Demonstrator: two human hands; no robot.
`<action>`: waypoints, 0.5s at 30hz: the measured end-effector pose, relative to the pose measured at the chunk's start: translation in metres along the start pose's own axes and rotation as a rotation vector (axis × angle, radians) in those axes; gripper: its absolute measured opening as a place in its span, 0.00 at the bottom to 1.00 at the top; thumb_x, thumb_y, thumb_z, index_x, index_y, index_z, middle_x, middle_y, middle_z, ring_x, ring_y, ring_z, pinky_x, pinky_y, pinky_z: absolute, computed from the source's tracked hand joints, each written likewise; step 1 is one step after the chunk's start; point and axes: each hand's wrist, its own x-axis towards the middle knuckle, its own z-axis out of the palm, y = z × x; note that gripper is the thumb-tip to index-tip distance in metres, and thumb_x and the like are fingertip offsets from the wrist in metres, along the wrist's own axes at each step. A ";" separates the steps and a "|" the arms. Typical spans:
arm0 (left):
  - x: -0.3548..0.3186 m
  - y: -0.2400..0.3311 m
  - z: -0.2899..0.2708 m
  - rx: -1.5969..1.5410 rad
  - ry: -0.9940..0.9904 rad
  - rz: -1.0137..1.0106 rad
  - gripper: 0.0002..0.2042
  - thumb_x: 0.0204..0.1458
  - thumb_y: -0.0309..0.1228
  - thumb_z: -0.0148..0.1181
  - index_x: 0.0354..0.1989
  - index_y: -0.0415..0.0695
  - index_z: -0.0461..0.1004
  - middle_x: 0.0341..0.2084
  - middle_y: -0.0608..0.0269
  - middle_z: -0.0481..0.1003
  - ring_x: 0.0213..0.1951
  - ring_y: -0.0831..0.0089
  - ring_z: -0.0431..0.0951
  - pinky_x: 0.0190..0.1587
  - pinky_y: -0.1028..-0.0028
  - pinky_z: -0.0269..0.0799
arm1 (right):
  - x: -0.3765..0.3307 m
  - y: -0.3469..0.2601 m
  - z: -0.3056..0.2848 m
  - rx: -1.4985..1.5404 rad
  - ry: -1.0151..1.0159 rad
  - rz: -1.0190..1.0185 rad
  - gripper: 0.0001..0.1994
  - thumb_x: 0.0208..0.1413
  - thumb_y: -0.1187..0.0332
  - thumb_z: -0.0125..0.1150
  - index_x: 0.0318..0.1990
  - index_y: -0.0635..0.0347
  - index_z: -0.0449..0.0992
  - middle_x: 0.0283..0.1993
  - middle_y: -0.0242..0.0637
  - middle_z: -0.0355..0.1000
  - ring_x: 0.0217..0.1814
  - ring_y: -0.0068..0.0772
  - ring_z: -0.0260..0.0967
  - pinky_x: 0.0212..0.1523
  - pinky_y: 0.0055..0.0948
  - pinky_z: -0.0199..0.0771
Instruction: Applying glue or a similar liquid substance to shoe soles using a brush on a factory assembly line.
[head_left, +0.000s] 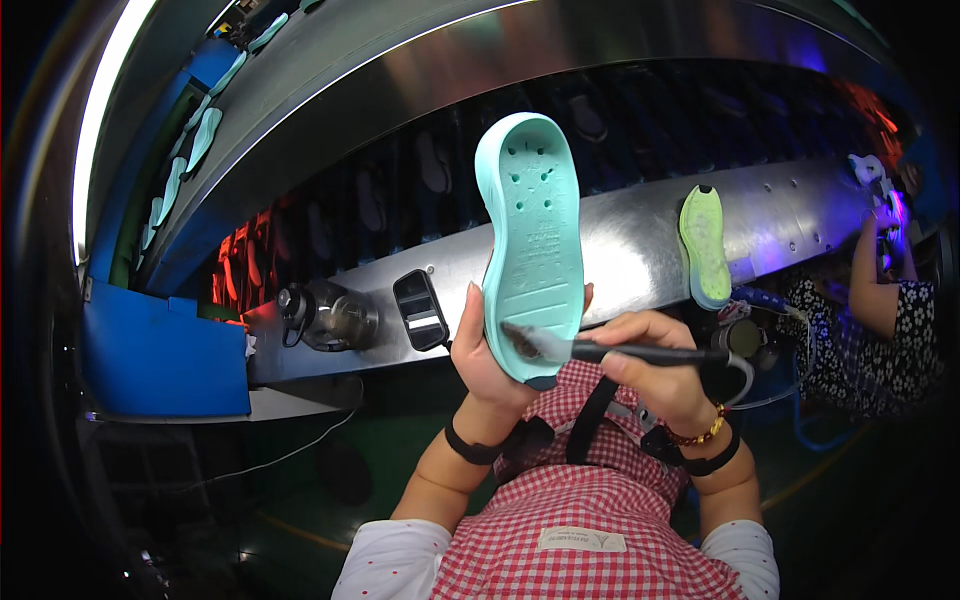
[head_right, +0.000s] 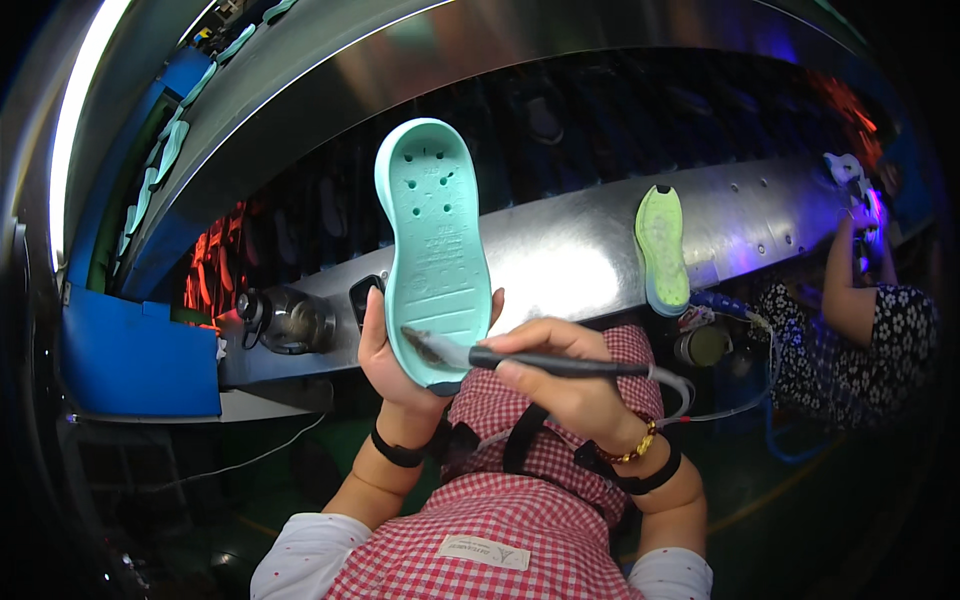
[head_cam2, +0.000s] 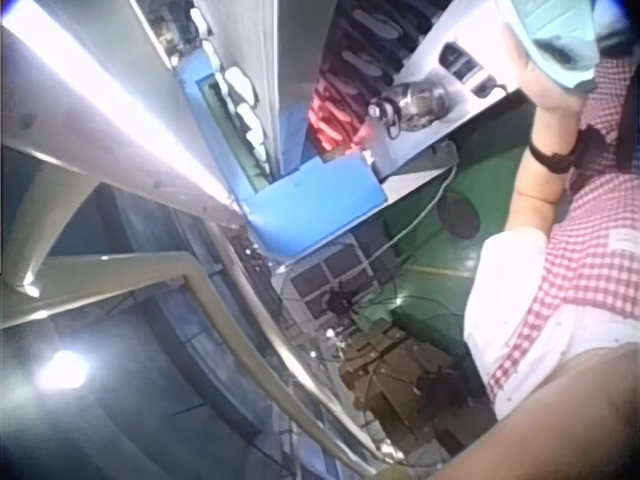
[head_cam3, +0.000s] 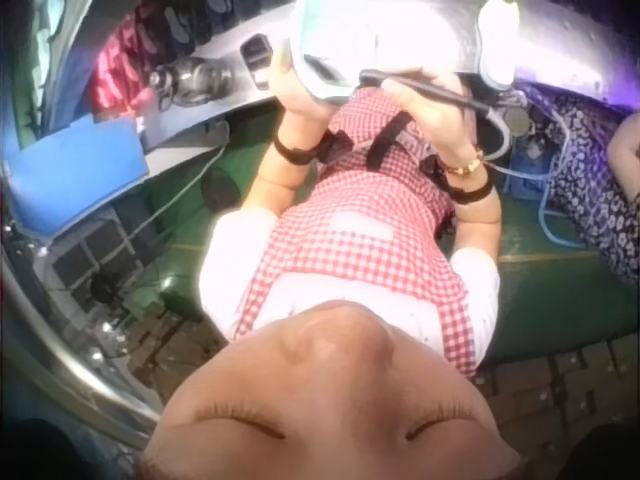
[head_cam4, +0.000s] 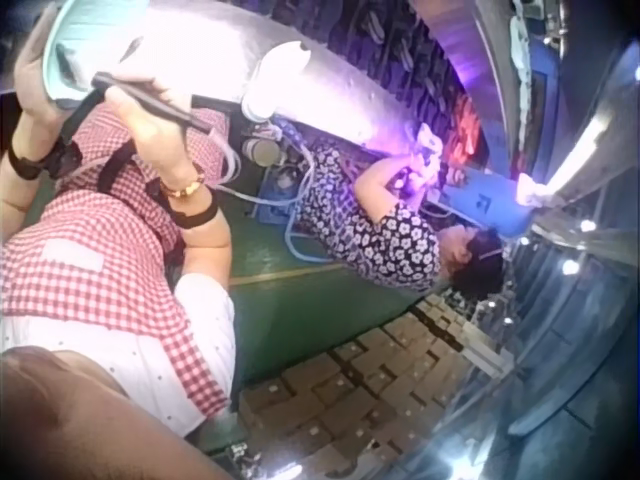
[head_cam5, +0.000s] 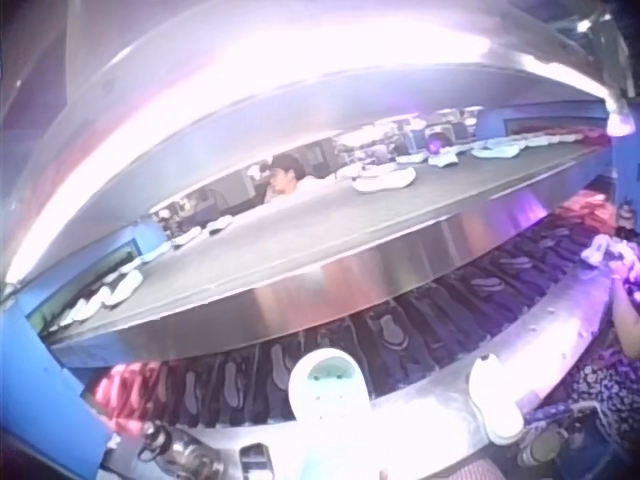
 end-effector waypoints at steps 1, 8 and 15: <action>0.002 0.001 -0.004 0.017 0.027 0.003 0.29 0.54 0.51 0.30 0.58 0.44 0.54 0.55 0.52 0.59 0.55 0.55 0.61 0.58 0.47 0.47 | -0.002 -0.002 0.005 0.000 -0.027 -0.035 0.08 0.47 0.80 0.55 0.37 0.67 0.71 0.39 0.41 0.72 0.41 0.25 0.69 0.43 0.22 0.69; 0.007 0.002 -0.006 -0.041 0.034 -0.006 0.27 0.55 0.49 0.30 0.57 0.44 0.56 0.54 0.50 0.60 0.53 0.53 0.63 0.57 0.48 0.51 | 0.009 -0.016 -0.001 -0.226 -0.099 -0.133 0.10 0.44 0.80 0.58 0.37 0.66 0.74 0.36 0.41 0.73 0.38 0.25 0.71 0.39 0.21 0.70; 0.009 0.009 -0.006 0.155 0.038 0.003 0.29 0.53 0.50 0.32 0.57 0.40 0.56 0.52 0.47 0.62 0.51 0.49 0.65 0.54 0.49 0.56 | 0.022 -0.033 -0.011 -0.320 -0.106 -0.175 0.10 0.41 0.79 0.61 0.35 0.66 0.75 0.36 0.43 0.74 0.37 0.32 0.73 0.38 0.24 0.71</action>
